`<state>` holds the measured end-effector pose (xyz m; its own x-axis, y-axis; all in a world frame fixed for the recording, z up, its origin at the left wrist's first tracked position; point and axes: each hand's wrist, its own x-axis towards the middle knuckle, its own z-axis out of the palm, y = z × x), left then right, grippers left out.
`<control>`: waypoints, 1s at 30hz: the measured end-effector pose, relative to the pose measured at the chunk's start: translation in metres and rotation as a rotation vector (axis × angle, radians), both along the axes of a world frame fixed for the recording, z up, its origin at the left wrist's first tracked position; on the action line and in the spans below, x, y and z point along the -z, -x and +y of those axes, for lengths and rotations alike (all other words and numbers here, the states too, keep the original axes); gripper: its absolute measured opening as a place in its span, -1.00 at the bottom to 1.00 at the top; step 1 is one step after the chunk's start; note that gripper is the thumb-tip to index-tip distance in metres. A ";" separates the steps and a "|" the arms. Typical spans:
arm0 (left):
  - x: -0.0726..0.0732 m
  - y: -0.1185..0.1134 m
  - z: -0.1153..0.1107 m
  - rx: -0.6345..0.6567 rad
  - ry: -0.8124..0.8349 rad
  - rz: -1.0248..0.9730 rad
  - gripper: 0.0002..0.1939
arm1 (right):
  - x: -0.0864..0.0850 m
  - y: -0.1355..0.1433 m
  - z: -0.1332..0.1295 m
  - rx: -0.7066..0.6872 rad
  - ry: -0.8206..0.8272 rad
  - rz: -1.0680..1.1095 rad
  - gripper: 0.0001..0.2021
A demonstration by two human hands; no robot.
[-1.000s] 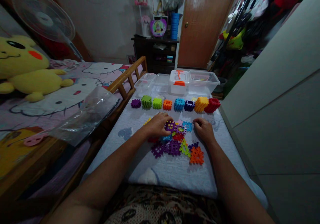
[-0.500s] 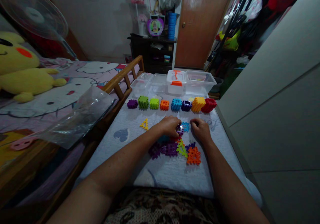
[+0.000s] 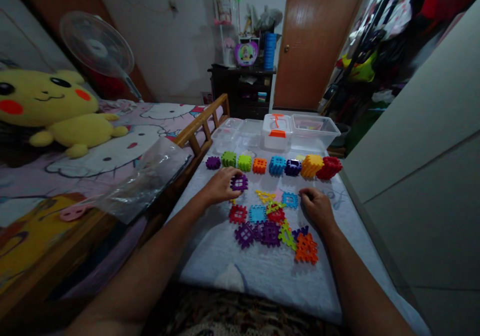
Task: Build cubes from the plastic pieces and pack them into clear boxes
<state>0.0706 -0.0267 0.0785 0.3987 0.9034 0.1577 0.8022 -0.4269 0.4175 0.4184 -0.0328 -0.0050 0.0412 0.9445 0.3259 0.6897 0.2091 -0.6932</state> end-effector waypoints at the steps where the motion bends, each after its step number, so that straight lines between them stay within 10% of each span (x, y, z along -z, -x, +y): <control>1: 0.000 0.021 0.003 -0.058 0.010 0.004 -0.55 | 0.001 0.000 0.000 0.004 -0.005 -0.001 -0.74; 8: -0.002 0.111 0.049 -0.319 0.072 0.094 -0.47 | 0.003 -0.003 0.002 0.007 0.004 -0.011 -0.71; 18: 0.003 0.107 0.114 -0.229 0.190 0.204 -0.47 | 0.003 -0.002 0.002 0.013 0.000 0.018 -0.74; 30: 0.009 0.104 0.124 -0.217 0.255 0.212 -0.41 | -0.001 -0.001 0.001 0.014 0.003 0.001 -0.73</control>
<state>-0.0339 0.0975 0.0696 0.1938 0.9698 -0.1480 0.9420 -0.1418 0.3041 0.4194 -0.0318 -0.0044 0.0547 0.9449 0.3228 0.6915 0.1974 -0.6949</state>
